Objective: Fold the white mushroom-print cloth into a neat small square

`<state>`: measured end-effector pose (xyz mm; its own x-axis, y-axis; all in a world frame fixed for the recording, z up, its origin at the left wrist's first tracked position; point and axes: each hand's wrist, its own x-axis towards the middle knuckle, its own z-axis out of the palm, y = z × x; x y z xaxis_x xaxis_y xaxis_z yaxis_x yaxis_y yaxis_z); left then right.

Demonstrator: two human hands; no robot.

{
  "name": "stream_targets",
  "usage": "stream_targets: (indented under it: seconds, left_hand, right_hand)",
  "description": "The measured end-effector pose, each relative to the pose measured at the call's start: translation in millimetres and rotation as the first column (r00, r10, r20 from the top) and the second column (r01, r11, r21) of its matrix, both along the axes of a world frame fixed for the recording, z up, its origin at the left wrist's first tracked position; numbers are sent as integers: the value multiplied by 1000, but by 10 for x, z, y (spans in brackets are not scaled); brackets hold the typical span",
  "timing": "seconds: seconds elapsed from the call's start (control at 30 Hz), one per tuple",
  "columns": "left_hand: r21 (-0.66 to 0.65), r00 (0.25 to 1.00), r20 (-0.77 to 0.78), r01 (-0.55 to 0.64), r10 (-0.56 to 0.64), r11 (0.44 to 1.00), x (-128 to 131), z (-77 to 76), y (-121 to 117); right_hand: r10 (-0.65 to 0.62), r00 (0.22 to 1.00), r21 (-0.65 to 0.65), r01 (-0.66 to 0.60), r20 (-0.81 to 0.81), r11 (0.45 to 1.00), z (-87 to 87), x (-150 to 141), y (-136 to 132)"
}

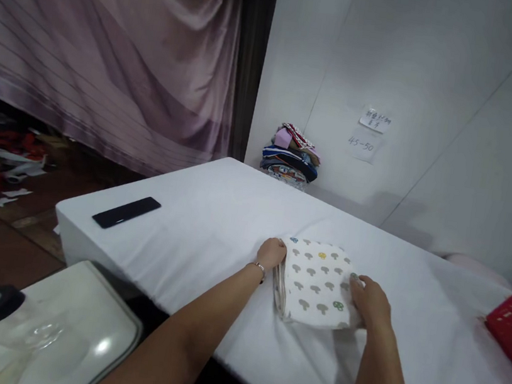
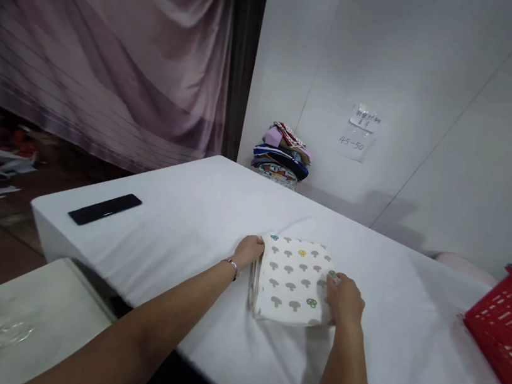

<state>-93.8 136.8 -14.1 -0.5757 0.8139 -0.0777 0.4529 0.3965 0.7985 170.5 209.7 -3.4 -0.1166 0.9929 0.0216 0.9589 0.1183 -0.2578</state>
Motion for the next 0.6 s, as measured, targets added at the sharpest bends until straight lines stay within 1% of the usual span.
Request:
stream_targets:
  seconds: [0.1, 0.23, 0.4, 0.6]
  left_hand:
    - [32, 999, 52, -19, 18, 999, -51, 4, 15]
    - [68, 991, 97, -96, 89, 993, -133, -44, -9]
    - [69, 977, 155, -159, 147, 985, -142, -108, 13]
    - [108, 949, 254, -221, 188, 969, -132, -75, 99]
  right_hand:
    - [4, 1000, -33, -5, -16, 999, -80, 11, 47]
    - [-8, 999, -49, 6, -39, 999, -144, 12, 76]
    - [-2, 999, -59, -1, -42, 998, -162, 10, 78]
    - [0, 1000, -96, 0, -4, 995, -144, -24, 69]
